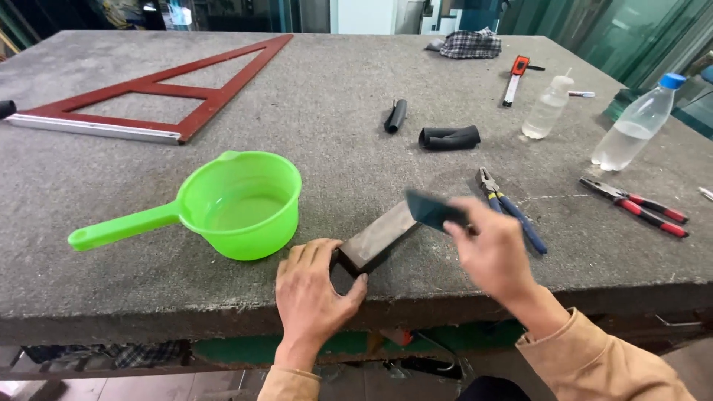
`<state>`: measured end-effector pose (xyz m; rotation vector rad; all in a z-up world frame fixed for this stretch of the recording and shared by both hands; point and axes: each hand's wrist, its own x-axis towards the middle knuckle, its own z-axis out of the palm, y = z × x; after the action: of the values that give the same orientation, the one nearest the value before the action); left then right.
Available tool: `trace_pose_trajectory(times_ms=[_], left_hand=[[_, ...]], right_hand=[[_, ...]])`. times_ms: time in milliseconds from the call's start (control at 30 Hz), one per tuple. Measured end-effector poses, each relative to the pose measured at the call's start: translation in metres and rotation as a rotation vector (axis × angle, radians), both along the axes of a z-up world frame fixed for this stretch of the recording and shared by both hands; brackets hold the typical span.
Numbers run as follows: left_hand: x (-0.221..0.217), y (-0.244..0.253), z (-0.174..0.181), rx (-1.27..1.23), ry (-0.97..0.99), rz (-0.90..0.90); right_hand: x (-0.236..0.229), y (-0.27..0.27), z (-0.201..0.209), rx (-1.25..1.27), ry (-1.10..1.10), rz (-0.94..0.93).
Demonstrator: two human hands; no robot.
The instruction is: Sanding and polishing the edges of a small rectangular electronic component using sandpaper, a support block, and water.
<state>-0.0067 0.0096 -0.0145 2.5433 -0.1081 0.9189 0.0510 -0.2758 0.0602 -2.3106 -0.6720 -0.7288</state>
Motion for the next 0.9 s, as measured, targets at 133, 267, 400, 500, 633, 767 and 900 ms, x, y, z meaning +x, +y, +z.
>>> trace_pose_trajectory(times_ms=[133,267,400,500,633,767,900], left_hand=[[-0.001,-0.002,0.000,-0.003,-0.016,-0.002],[-0.001,-0.001,0.002,-0.001,-0.037,0.004],[-0.002,-0.002,0.002,-0.012,-0.041,-0.004],[-0.004,-0.002,0.004,-0.005,-0.075,-0.003],[-0.004,-0.002,0.004,-0.004,-0.070,0.000],[-0.004,-0.002,0.003,-0.006,-0.064,0.001],[-0.004,-0.003,0.004,-0.002,-0.081,0.006]], right_hand=[[0.005,0.022,0.018,0.745,0.476,-0.029],[0.010,0.039,0.011,0.923,0.680,-0.012],[0.014,0.042,-0.005,0.824,0.770,-0.001],[-0.003,0.044,0.017,0.654,0.865,0.051],[-0.005,0.025,0.013,0.508,0.935,0.216],[-0.008,0.024,0.009,0.186,0.846,-0.028],[-0.003,0.016,-0.020,-0.448,0.374,-0.330]])
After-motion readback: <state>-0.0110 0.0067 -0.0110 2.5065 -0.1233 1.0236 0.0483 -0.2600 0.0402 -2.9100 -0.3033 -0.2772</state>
